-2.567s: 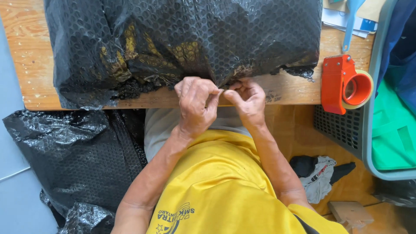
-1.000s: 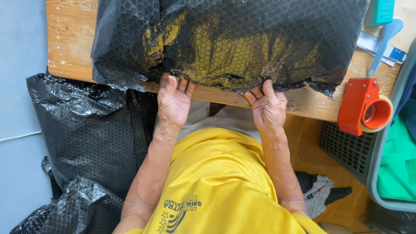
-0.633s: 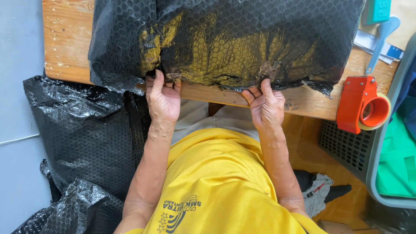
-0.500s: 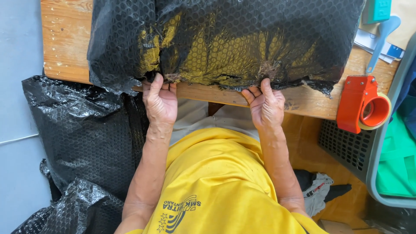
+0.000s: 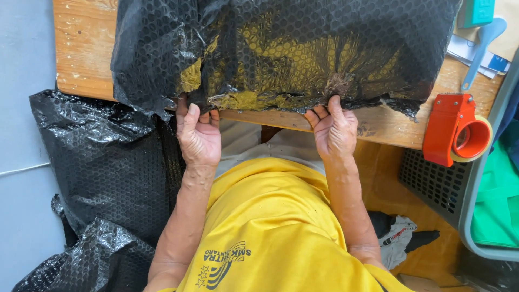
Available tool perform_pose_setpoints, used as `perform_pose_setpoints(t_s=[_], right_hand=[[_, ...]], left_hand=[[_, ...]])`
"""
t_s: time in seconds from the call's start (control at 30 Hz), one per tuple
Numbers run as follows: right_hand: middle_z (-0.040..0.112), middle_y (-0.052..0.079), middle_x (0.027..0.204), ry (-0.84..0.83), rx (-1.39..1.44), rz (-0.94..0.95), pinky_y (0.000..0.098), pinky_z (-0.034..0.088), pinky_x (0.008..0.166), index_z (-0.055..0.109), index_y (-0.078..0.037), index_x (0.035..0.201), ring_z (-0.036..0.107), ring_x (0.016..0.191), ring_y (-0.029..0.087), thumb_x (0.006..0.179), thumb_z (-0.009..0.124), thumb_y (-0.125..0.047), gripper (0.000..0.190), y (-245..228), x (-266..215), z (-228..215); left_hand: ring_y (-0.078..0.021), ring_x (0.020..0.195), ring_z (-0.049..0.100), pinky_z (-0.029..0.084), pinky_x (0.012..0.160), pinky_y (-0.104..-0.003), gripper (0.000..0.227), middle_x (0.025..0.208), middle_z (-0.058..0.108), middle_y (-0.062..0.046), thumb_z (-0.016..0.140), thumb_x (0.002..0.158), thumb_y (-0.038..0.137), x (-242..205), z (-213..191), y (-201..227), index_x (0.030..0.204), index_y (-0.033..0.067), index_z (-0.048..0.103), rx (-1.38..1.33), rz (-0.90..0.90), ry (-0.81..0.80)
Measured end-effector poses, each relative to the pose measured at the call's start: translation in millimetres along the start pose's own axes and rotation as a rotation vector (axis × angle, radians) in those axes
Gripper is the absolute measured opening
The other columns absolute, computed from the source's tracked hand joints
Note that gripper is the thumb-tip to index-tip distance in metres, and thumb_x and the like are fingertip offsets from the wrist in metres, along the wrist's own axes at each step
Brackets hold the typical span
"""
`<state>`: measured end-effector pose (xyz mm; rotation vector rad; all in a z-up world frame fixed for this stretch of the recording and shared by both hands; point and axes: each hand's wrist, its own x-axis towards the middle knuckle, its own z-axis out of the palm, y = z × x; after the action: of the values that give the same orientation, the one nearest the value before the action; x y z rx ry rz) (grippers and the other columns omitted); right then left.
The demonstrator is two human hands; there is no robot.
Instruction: The person unboxes a black bubble-wrap package on a wooden table, using a handheld tape cutter to slice open the tape and plastic before tearing the wrap open by hand.
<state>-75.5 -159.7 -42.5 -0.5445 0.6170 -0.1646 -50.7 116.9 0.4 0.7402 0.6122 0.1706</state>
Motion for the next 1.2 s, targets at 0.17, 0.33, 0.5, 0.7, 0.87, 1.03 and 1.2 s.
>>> perform_pose_setpoints(t_s=[0.17,0.33,0.5,0.7,0.87,1.03,1.2], right_hand=[[0.076,0.018,0.081,-0.003,-0.032,-0.001,0.0521,0.070,0.082,0.071,0.001,0.082,0.080,0.081,0.032,0.100,0.070,-0.009,0.021,-3,-2,5],[0.076,0.018,0.080,-0.002,-0.044,-0.003,0.0523,0.070,0.082,0.071,0.001,0.081,0.080,0.080,0.031,0.099,0.071,-0.009,0.022,-5,-6,10],[0.076,0.018,0.080,-0.001,-0.046,-0.002,0.0538,0.070,0.082,0.071,0.002,0.079,0.080,0.080,0.032,0.099,0.072,-0.010,0.023,-6,-7,13],[0.076,0.017,0.081,0.002,-0.063,-0.009,0.0521,0.070,0.083,0.071,0.002,0.082,0.080,0.082,0.031,0.100,0.071,-0.010,0.021,-5,-8,9],[0.076,0.017,0.082,0.000,-0.066,-0.030,0.0525,0.070,0.083,0.071,0.003,0.082,0.080,0.082,0.032,0.100,0.070,-0.010,0.021,-4,-6,4],[0.076,0.016,0.080,0.006,-0.069,-0.006,0.0506,0.070,0.082,0.071,0.002,0.079,0.080,0.081,0.030,0.099,0.071,-0.010,0.024,-8,-11,17],[0.076,0.017,0.080,0.015,-0.073,-0.017,0.0514,0.070,0.082,0.070,0.002,0.081,0.080,0.081,0.031,0.100,0.071,-0.010,0.022,-8,-9,14]], left_hand=[[-0.0134,0.089,0.073,0.063,0.092,-0.031,0.023,0.103,0.074,0.000,0.079,0.094,0.017,1,-22,-7,0.116,0.0174,0.072,0.014,0.016,0.230],[-0.0165,0.090,0.075,0.065,0.092,-0.031,0.033,0.106,0.073,-0.007,0.080,0.092,0.006,-9,-6,9,0.122,0.0118,0.066,-0.003,0.030,0.262],[-0.0124,0.085,0.073,0.063,0.089,-0.029,0.026,0.101,0.074,-0.001,0.080,0.090,0.006,2,-19,17,0.110,0.0171,0.068,-0.089,-0.056,0.195],[-0.0158,0.089,0.070,0.061,0.090,-0.035,0.020,0.100,0.074,-0.005,0.081,0.088,0.007,20,-23,21,0.100,0.0164,0.070,-0.163,-0.058,0.153],[-0.0159,0.093,0.073,0.061,0.097,-0.039,0.016,0.100,0.075,0.000,0.077,0.089,0.008,23,-24,23,0.099,0.0195,0.072,-0.198,-0.027,0.097],[-0.0187,0.090,0.076,0.063,0.097,-0.041,0.013,0.095,0.076,-0.003,0.076,0.089,0.006,37,-43,21,0.096,0.0171,0.074,-0.171,0.016,0.036],[-0.0218,0.090,0.079,0.065,0.095,-0.041,0.022,0.098,0.078,-0.007,0.074,0.089,-0.004,57,-63,12,0.100,0.0155,0.074,-0.090,0.100,0.068]])
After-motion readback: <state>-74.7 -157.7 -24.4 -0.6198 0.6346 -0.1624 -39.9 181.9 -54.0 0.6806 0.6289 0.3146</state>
